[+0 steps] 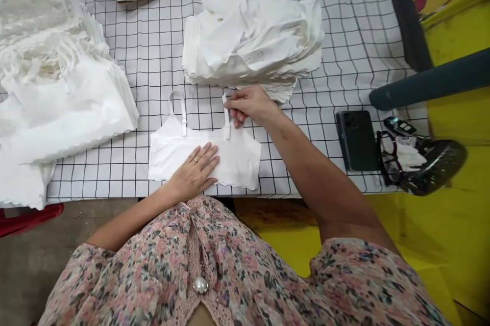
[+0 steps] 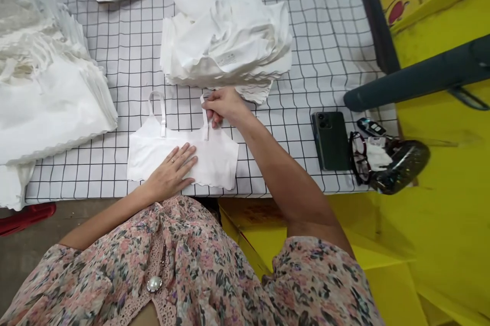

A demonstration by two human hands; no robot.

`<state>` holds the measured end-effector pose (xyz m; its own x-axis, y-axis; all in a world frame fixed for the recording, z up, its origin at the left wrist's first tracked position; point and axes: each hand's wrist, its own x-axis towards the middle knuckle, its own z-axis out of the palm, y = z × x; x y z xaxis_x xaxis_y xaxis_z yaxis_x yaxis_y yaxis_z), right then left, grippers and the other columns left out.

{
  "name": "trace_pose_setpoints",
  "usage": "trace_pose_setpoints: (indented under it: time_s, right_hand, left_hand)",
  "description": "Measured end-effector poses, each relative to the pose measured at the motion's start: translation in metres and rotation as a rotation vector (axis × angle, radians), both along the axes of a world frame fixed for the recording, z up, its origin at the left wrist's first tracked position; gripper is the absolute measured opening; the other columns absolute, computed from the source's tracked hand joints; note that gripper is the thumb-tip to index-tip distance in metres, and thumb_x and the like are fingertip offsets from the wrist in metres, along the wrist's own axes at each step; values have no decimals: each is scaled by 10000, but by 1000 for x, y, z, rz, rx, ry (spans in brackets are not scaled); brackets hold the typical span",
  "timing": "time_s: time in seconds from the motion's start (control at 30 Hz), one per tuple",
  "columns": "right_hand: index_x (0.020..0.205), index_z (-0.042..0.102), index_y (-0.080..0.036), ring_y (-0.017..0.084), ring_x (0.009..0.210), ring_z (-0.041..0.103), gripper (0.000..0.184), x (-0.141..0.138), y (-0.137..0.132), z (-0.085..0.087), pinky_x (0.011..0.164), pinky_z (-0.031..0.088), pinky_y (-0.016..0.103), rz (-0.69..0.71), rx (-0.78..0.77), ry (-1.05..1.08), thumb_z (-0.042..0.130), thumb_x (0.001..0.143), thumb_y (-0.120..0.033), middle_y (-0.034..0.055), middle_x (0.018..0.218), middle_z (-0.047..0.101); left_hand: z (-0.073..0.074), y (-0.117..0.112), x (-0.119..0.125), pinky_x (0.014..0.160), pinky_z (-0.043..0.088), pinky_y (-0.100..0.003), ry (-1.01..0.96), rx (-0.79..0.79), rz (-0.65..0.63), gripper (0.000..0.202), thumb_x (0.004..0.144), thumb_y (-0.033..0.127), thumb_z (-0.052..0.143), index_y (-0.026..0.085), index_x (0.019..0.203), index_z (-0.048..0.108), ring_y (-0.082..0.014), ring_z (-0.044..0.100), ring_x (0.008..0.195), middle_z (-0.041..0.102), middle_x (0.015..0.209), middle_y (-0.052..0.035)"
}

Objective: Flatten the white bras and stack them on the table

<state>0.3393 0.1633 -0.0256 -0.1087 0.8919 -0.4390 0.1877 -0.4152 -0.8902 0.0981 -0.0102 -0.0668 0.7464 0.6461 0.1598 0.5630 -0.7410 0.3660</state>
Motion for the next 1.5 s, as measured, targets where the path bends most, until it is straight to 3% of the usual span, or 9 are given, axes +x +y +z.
trace_pose_setpoints:
  time_s: [0.27,0.5,0.73,0.93,1.07,1.17,1.23,1.33,1.5]
  right_hand:
    - [762,631,-211,30,431,316,401,21,-26,11,438,593,233,-205,-49,195,1020,734,-306,-91,579,524]
    - [728,647,-186,32,378,344,358,16,-23,3,410,597,273,-256,-16,113,997,724,-257,-7,630,682]
    - [750,636,-195,57,362,369,343,18,-25,-4,383,568,286,-220,20,15,974,752,-256,-7,579,653]
    - [943,740,-223,162,578,658,161,13,-75,-7,577,639,328,-194,494,-235,783,962,-377,34,786,738]
    - [1218,784,-213,311,1148,793,308,4,-122,-15,1030,643,549,86,838,-538,533,1118,-359,153,1194,828]
    - [1620,575,-215,373,1556,554,529,5,-150,-26,1266,411,710,394,840,-742,430,1161,-432,196,1633,608]
    - [1758,371,-213,395,1653,410,669,9,-163,-33,1291,324,756,502,814,-830,409,1160,-511,210,1751,444]
    - [1801,247,-201,407,1675,363,747,18,-170,-35,1287,301,772,488,810,-875,404,1156,-544,228,1787,365]
    - [1506,670,-246,387,1468,628,419,43,-122,-14,1212,463,686,179,985,-819,508,1133,-341,179,1541,689]
  left_hand:
    - [-4,-3,3,1415,340,-540,-35,44,-6,566,1135,383,538,77,1608,485,-328,156,1751,385,1787,-235]
    - [-5,-5,4,1432,300,-547,-16,23,0,626,1138,409,523,86,1665,429,-316,89,1751,311,1820,-203]
    - [8,-2,-4,1341,479,-544,-146,-18,3,482,1136,374,549,160,1569,536,-307,364,1704,506,1726,-188]
    - [26,94,-44,1030,652,-513,-301,22,521,363,1131,306,573,255,1490,581,-277,700,1245,682,1321,-127]
    - [-7,181,-59,935,613,-470,-291,24,615,149,1078,290,644,191,1180,690,-261,697,1005,653,1126,-118]
    - [-27,215,-64,918,599,-468,-295,-1,650,126,1078,291,621,208,996,671,-252,673,924,632,1003,-91]
    - [-24,216,-68,907,604,-458,-335,46,640,113,1078,306,627,226,1010,669,-245,669,917,635,998,-84]
    - [5,183,-70,881,629,-445,-366,158,582,112,1075,284,621,255,1159,689,-244,682,969,670,1107,-97]
    - [59,116,-59,932,639,-449,-369,211,446,233,1062,132,584,262,1211,708,-238,711,1111,724,1167,-80]
